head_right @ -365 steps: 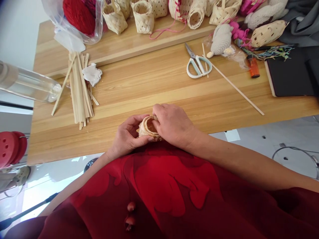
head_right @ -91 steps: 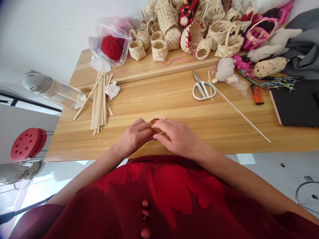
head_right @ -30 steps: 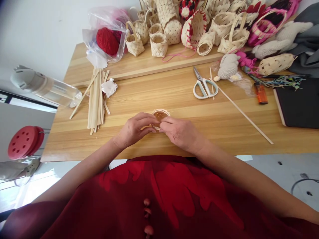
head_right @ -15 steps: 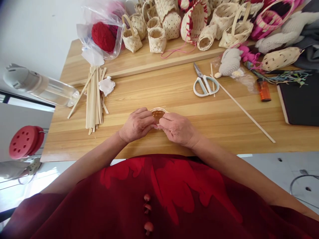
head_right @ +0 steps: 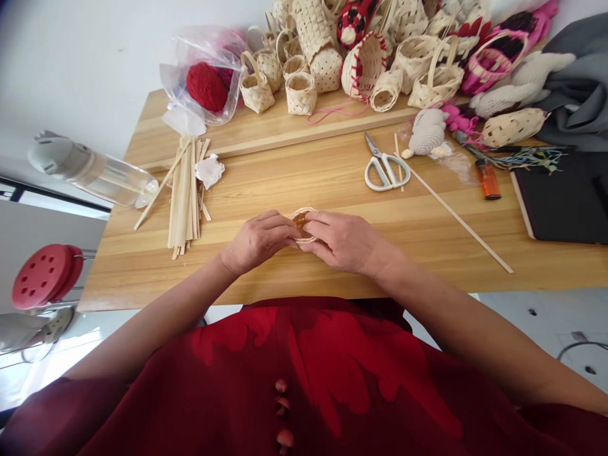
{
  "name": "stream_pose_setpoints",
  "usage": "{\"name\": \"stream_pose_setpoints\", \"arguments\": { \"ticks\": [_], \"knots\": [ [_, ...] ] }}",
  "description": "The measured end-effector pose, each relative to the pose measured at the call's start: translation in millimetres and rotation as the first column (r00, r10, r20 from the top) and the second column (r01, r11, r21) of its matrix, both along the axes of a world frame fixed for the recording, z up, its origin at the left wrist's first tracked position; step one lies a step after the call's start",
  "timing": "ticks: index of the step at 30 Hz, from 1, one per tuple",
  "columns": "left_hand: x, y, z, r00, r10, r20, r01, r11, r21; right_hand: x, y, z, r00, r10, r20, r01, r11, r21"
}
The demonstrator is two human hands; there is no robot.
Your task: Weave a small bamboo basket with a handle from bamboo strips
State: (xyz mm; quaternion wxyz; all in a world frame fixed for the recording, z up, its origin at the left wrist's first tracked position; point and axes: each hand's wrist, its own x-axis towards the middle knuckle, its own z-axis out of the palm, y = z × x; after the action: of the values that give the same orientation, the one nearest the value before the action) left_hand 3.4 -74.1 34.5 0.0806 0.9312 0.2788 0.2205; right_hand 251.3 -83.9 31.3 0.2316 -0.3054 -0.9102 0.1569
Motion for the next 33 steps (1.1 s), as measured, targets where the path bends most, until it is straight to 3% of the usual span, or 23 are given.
{"name": "stream_pose_setpoints", "arguments": {
  "ticks": [5,12,18,26,33],
  "knots": [
    [3.5,-0.5,-1.4,0.998,0.037,-0.041,-0.034,0.998,0.057,-14.2,-15.9,0.4,0.983,-0.172,0.070,0.168,0.984,0.063],
    [-6.3,17.5,-17.1,0.998,-0.048,-0.046,0.054,0.989,0.139,-13.8,-3.9,-17.8,0.995,-0.087,-0.045,0.091,0.991,0.098],
    [-2.2,16.8,-30.1,0.996,0.050,-0.070,-0.039,0.988,0.151,-13.5,3.9,-27.0,0.984,-0.140,-0.110,0.145,0.988,0.042],
    [1.5,8.0,-31.4,0.995,0.024,0.098,-0.028,0.999,0.041,-6.7,-1.2,-27.3,0.987,-0.121,-0.109,0.127,0.991,0.048],
    [0.6,-3.0,-35.7,0.977,0.036,0.212,-0.079,0.978,0.194,-7.5,-14.7,-27.4,0.966,-0.191,-0.173,0.220,0.961,0.166]
  ]
}}
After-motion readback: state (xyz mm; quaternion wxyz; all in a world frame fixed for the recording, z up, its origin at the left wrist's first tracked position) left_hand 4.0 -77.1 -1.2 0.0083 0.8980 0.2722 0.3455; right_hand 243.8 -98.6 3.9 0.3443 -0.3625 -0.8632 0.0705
